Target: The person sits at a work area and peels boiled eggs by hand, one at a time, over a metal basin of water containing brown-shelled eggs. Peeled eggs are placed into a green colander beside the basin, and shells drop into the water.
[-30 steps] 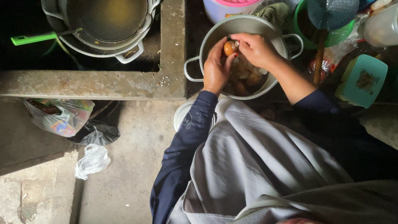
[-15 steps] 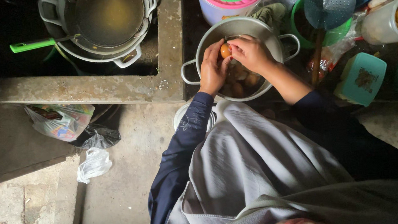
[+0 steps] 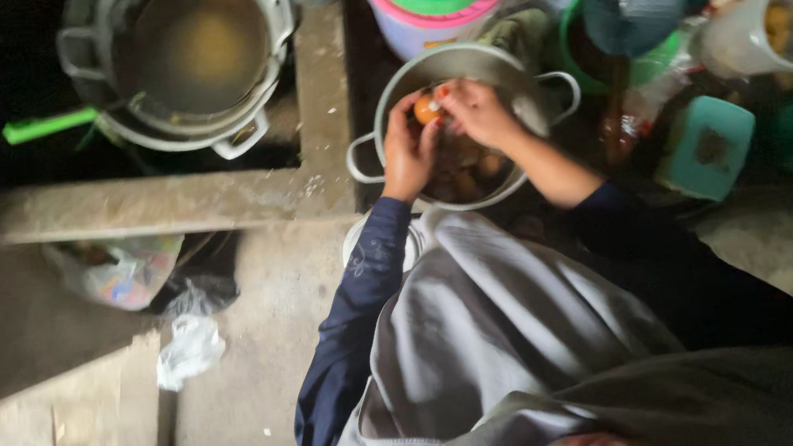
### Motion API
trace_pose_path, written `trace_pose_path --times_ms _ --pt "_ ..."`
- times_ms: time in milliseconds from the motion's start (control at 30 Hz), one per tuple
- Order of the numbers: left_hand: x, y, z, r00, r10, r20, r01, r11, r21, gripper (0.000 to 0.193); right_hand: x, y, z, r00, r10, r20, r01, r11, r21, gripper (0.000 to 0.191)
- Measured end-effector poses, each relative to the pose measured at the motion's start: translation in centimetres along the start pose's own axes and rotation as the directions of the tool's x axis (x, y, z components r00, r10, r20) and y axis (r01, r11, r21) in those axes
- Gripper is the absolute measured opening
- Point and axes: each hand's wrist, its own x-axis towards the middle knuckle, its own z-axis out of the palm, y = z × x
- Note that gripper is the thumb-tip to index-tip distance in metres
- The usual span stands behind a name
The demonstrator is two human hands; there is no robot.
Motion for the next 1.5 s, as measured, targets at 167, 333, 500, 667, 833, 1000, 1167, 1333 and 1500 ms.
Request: trace_pose_path --times_ms 167,333,500,667,833,1000,1167,1333,1500 --pt "0.8 -0.9 1.5 0.999 0.039 0.021 -0.041 0.995 0.096 0.051 0.0 0.8 0.4 0.995 -0.104 -0.009 0.104 0.995 -0.006 0.025" --pt "1.1 -0.9 4.5 0.978 0.129 0.162 -0.161 0.966 0.201 0.045 -0.7 0.4 -2.2 0.926 -0.378 0.009 0.371 0.903 -0.218 0.018" --pt "0.4 -0.6 6.9 0.974 0.052 0.22 -0.098 0.974 0.205 0.044 -3.2 0.4 -4.2 0.987 -0.122 -0.102 0.061 0.88 -0.47 0.02" --pt "-0.1 -0.1 7.6 0.949 -0.098 0.3 0.031 0.975 0.221 0.047 -5.0 0.8 -6.1 0.96 -0.246 -0.136 0.151 0.859 -0.489 0.02" --pt "0.1 -0.7 8.7 0.91 -0.237 0.339 0.284 0.954 -0.096 0.058 -5.5 1.0 -6.4 0.947 -0.286 -0.143 0.235 0.926 -0.297 0.043" --pt "0.4 -0.8 9.6 0.927 -0.11 0.359 0.095 0.994 0.058 0.061 -5.8 -0.1 -7.0 0.948 -0.249 -0.197 0.133 0.875 -0.465 0.042" --pt "1.4 -0.8 9.4 0.884 -0.266 0.384 0.313 0.947 -0.066 0.06 -5.8 -1.3 -8.4 0.937 -0.316 -0.149 0.206 0.844 -0.494 0.04" --pt "1.5 -2.2 8.7 0.879 -0.306 0.365 0.356 0.931 -0.077 0.049 -5.0 -1.4 -8.5 0.967 -0.248 -0.057 0.121 0.645 -0.754 0.038" --pt "1.8 -2.6 8.8 0.859 -0.218 0.463 0.364 0.896 -0.255 0.051 -3.4 -2.0 -8.0 0.92 -0.389 -0.055 0.303 0.792 -0.529 0.031"
